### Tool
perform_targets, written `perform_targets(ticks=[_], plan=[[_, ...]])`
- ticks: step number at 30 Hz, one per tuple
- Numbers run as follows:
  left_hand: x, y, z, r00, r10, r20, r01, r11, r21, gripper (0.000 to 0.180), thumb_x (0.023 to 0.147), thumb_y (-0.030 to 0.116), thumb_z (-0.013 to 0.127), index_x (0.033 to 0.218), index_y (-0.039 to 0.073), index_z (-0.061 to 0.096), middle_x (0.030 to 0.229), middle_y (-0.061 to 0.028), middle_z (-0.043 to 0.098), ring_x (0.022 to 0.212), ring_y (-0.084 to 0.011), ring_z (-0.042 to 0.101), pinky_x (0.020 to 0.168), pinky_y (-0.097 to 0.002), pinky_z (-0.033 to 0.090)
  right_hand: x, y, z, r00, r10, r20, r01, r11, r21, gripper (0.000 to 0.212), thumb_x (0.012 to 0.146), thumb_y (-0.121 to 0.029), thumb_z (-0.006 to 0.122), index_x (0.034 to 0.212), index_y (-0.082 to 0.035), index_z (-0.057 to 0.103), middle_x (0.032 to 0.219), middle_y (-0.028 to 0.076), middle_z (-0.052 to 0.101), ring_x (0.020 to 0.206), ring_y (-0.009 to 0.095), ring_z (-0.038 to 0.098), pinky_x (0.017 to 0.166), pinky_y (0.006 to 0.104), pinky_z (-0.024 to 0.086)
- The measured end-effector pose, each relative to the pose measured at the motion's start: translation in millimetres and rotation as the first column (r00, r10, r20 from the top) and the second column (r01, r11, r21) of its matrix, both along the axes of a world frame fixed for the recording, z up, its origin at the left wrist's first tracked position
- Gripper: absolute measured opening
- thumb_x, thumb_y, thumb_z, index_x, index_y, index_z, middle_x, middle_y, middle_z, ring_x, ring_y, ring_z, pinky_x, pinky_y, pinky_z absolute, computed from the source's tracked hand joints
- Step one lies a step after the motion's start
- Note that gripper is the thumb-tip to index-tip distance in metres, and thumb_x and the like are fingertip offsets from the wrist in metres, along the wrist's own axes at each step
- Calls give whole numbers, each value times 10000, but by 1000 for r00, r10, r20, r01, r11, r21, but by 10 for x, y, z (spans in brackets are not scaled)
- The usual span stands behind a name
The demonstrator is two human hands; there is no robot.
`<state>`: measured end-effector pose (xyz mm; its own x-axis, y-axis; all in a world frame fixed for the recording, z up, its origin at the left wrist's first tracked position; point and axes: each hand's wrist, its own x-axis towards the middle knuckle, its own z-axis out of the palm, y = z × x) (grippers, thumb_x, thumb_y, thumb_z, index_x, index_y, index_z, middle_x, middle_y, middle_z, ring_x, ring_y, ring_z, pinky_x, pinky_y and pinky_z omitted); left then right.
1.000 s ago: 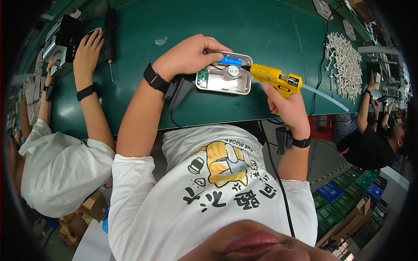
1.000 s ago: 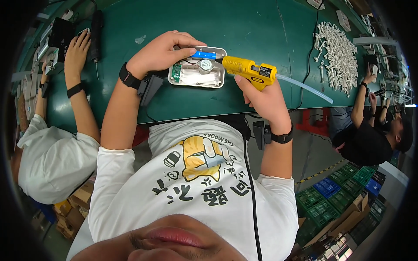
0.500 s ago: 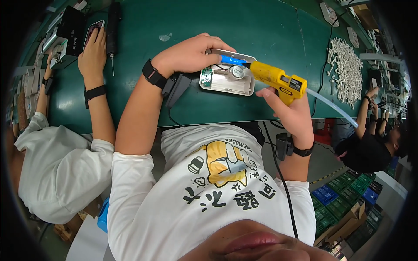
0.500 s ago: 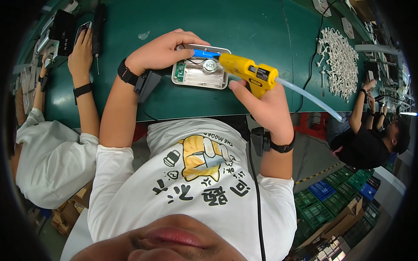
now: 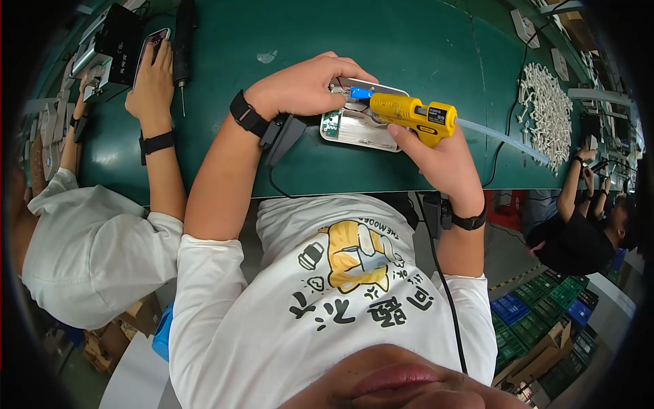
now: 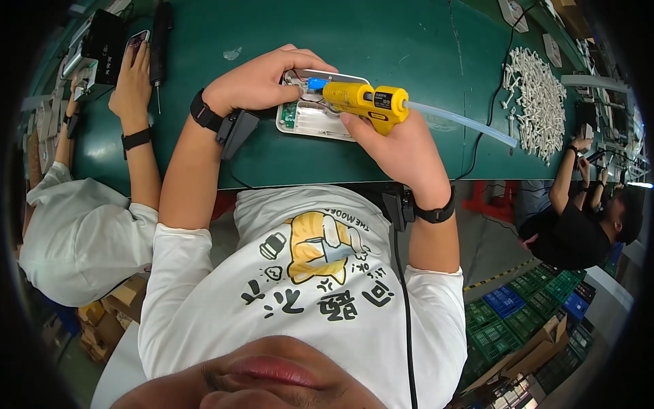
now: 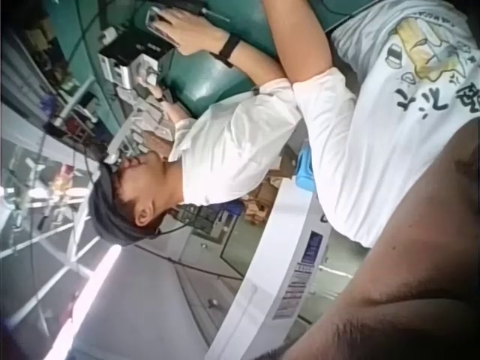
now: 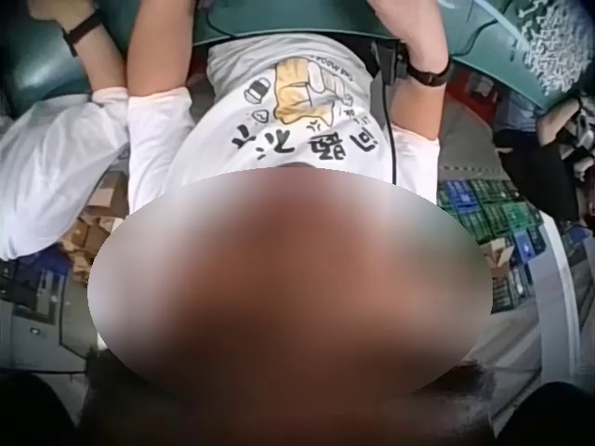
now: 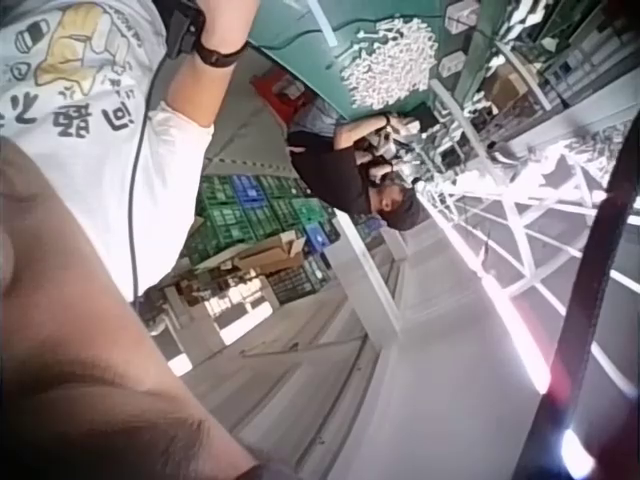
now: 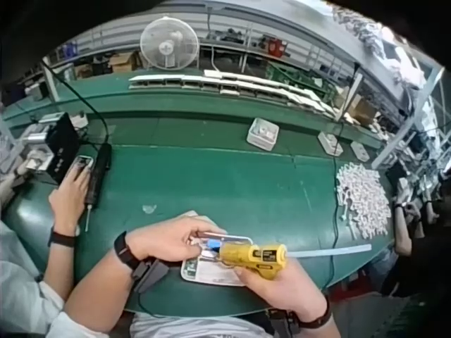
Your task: The person assembles electronic devices by placing a battery into a plastic housing and applying adhesive with a glue gun. This process is repeated for multiple units on the workbench.
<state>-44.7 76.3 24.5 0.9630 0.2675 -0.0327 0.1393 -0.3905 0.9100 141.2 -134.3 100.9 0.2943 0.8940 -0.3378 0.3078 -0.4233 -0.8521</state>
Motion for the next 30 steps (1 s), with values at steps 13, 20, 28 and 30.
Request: perform_targets(ticks=[13,20,28,30], plan=[[19,97,50,995,88,43,-91,994,60,422,924,2,595,1300,54,778,1181,-76,741,992,-177,667,900,-316,547,120,19,47,998,35,-43,-30,995,93,318,1029,-275,745,1226,-26,721,942,21,770,672,40,602,549,226,475],[-251,410,171,873,473,-115,-478,878,-15,308,966,99,615,1178,36,829,1054,-134,805,786,-221,744,735,-353,595,475,-456,-449,866,-194,-461,339,905,257,294,1057,-249,660,1183,16,641,1053,191,773,595,121,584,555,283,508],[-46,422,-188,523,847,94,-795,524,-304,432,1026,15,561,1443,18,673,1275,-179,768,1101,-213,756,883,-300,583,468,-595,-892,792,-92,-603,429,786,444,213,1050,-233,630,1083,-33,564,1093,262,729,574,170,568,575,334,520],[32,441,-264,531,766,363,-683,640,-352,506,1031,-21,537,1531,28,592,1388,-180,724,1270,-241,712,994,-308,565,475,-575,-920,789,-88,-608,433,781,449,216,1049,-235,628,1087,-32,567,1096,265,728,576,170,568,577,332,521]])
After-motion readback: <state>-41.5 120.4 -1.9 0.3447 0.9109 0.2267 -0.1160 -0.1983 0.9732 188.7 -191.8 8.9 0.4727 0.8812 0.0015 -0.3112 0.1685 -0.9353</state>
